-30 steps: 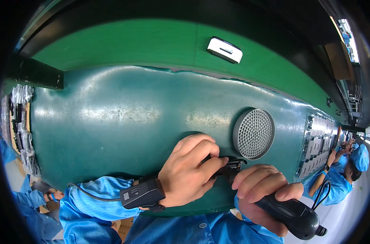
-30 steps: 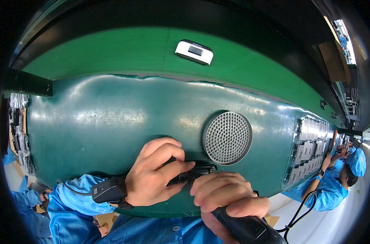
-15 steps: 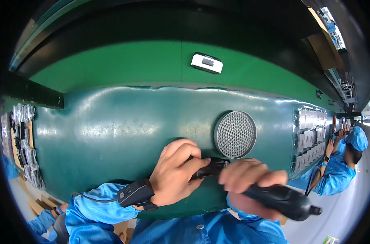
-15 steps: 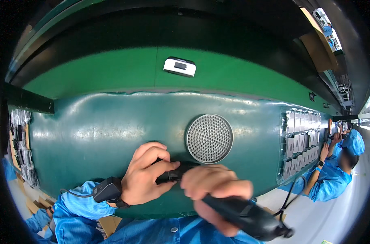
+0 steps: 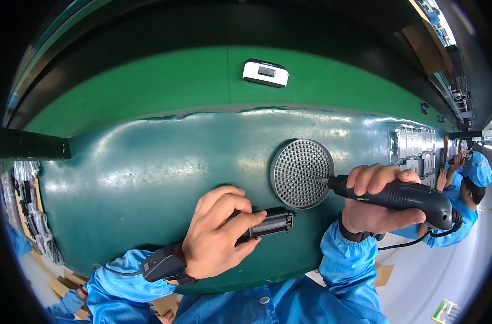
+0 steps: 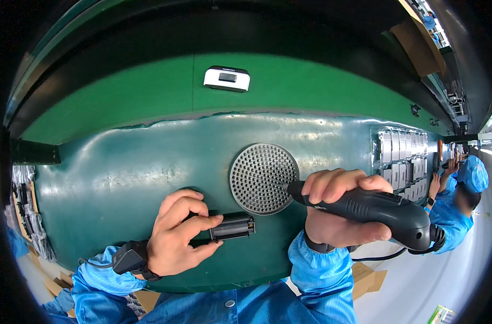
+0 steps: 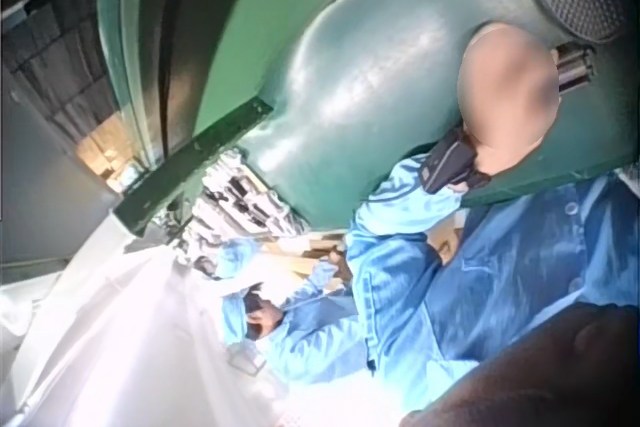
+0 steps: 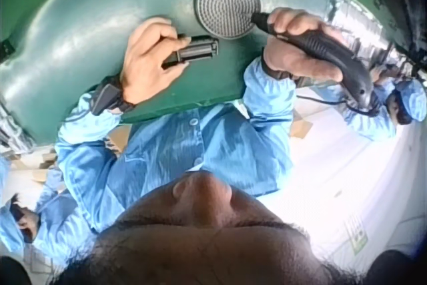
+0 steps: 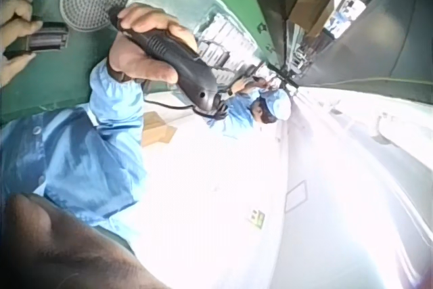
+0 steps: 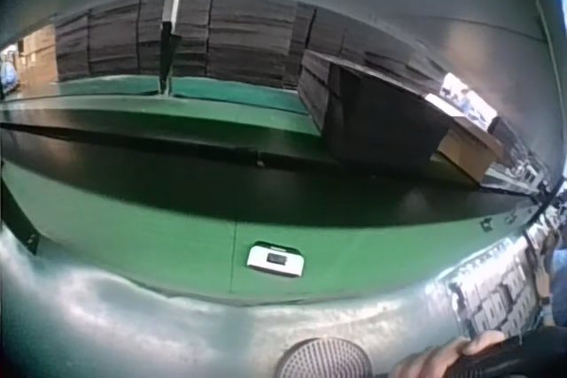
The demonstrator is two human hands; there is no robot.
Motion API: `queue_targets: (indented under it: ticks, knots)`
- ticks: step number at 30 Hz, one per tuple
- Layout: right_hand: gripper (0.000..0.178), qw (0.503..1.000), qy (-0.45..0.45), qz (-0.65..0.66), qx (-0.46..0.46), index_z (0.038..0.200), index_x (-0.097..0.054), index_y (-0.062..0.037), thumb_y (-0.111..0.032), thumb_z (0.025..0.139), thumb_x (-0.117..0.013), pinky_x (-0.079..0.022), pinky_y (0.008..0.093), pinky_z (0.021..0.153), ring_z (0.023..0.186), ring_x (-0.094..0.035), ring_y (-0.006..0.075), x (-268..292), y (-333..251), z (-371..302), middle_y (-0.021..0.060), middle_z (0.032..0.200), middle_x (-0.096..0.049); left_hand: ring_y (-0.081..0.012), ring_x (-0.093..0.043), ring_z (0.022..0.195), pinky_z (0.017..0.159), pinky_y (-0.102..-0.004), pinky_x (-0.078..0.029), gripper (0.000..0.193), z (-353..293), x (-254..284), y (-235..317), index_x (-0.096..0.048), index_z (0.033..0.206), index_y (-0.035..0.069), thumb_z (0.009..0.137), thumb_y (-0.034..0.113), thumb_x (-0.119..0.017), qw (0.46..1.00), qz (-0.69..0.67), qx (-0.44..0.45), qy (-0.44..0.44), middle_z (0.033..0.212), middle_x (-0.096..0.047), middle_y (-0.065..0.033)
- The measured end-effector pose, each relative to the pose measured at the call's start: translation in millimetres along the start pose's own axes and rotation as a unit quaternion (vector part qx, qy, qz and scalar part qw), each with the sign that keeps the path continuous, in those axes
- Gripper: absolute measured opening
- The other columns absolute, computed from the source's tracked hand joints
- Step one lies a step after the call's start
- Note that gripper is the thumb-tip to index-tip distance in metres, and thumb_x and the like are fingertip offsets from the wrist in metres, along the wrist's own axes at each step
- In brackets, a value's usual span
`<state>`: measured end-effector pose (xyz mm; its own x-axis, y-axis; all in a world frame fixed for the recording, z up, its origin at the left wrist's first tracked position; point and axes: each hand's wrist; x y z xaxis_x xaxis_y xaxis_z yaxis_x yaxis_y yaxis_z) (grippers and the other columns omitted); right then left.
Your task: Assembling small electronic components using an electric screwdriver and placing them into a tray.
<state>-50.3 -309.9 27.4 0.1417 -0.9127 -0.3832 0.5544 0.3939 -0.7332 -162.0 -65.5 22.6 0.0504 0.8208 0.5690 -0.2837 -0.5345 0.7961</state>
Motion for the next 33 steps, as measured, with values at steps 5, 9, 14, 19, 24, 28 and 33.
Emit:
queue_targets:
  ticks: [5, 9, 14, 19, 24, 28, 33]
  knots:
    - [0.076, 1.0, 0.012, 0.0, -0.005, 0.123, -0.044, -0.0131, -0.082, 0.093, -0.042, -0.051, 0.041, 0.052, 0.055, -0.056, 0.0235, 1.0, -3.6, 1.4, 0.0104, 0.074, -0.057, -0.0347, -0.058, 0.112, 0.095, -0.045, -0.049, 0.048, 2.0, -0.6, -0.1, -0.076, 0.101, 0.005, 0.056, 0.007, -0.091, 1.0, -0.007, -0.009, -0.004, 0.103, -0.059, -0.007]
    - [0.073, 1.0, 0.013, 0.013, -0.019, 0.124, -0.045, -0.013, -0.08, 0.095, -0.041, -0.052, 0.0413, 0.053, 0.056, -0.057, 0.024, 4.1, -0.9, 0.9, 0.0109, 0.075, -0.057, -0.0346, -0.058, 0.112, 0.094, -0.0449, -0.049, 0.048, 0.4, -1.4, -0.1, -0.076, 0.101, 0.005, 0.056, 0.006, -0.091, 1.0, 0.0, -0.004, -0.002, 0.103, -0.06, -0.007]
    - [0.072, 0.999, 0.029, 0.015, -0.027, 0.124, -0.046, -0.0132, -0.079, 0.096, -0.04, -0.052, 0.0415, 0.053, 0.056, -0.057, 0.0243, 9.4, -3.3, 4.6, 0.011, 0.076, -0.057, -0.0345, -0.059, 0.112, 0.094, -0.0447, -0.049, 0.048, 3.2, -2.8, 3.1, -0.076, 0.101, 0.006, 0.055, 0.006, -0.091, 1.0, -0.004, -0.004, -0.001, 0.103, -0.06, -0.0069]
    - [0.073, 0.998, 0.035, 0.035, -0.046, 0.124, -0.046, -0.0134, -0.08, 0.095, -0.04, -0.051, 0.0409, 0.054, 0.057, -0.058, 0.0238, 9.9, -0.7, 6.1, 0.0103, 0.077, -0.058, -0.0346, -0.059, 0.112, 0.094, -0.045, -0.049, 0.049, 3.0, -3.6, 2.3, -0.076, 0.101, 0.006, 0.055, 0.005, -0.091, 1.0, -0.002, -0.005, -0.002, 0.102, -0.061, -0.0068]
    - [0.074, 1.0, -0.001, -0.009, -0.029, 0.123, -0.046, -0.0122, -0.08, 0.093, -0.045, -0.051, 0.041, 0.054, 0.057, -0.057, 0.0237, 5.1, -1.5, 3.6, 0.0105, 0.077, -0.058, -0.035, -0.058, 0.112, 0.094, -0.0449, -0.049, 0.05, 2.2, -4.3, 1.7, -0.076, 0.101, 0.006, 0.054, 0.006, -0.091, 1.0, -0.005, -0.004, 0.0, 0.103, -0.06, -0.0067]
    - [0.078, 0.999, -0.033, -0.01, 0.018, 0.125, -0.048, -0.0104, -0.081, 0.092, -0.048, -0.05, 0.0409, 0.054, 0.057, -0.056, 0.0234, -2.8, -7.0, -0.2, 0.0105, 0.077, -0.058, -0.0347, -0.058, 0.113, 0.095, -0.0446, -0.049, 0.05, -0.7, -1.8, -0.5, -0.076, 0.102, 0.006, 0.054, 0.006, -0.091, 1.0, -0.009, -0.002, 0.002, 0.103, -0.059, -0.0065]
    - [0.067, 0.997, -0.021, 0.074, -0.005, 0.124, -0.046, -0.0083, -0.068, 0.096, -0.056, -0.049, 0.0382, 0.049, 0.055, -0.054, 0.0204, -40.0, -46.7, -10.5, 0.0069, 0.075, -0.055, -0.0311, -0.058, 0.114, 0.095, -0.043, -0.048, 0.05, -2.5, 0.3, -2.1, -0.077, 0.103, 0.007, 0.056, 0.006, -0.09, 1.0, -0.02, -0.002, 0.004, 0.105, -0.058, -0.0052]
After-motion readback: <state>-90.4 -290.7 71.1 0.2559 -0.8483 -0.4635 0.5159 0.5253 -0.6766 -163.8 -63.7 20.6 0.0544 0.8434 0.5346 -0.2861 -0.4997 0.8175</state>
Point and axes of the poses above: each hand's wrist, its own z-axis towards the middle knuckle, its own x-axis out of the back of the hand, y = z × x
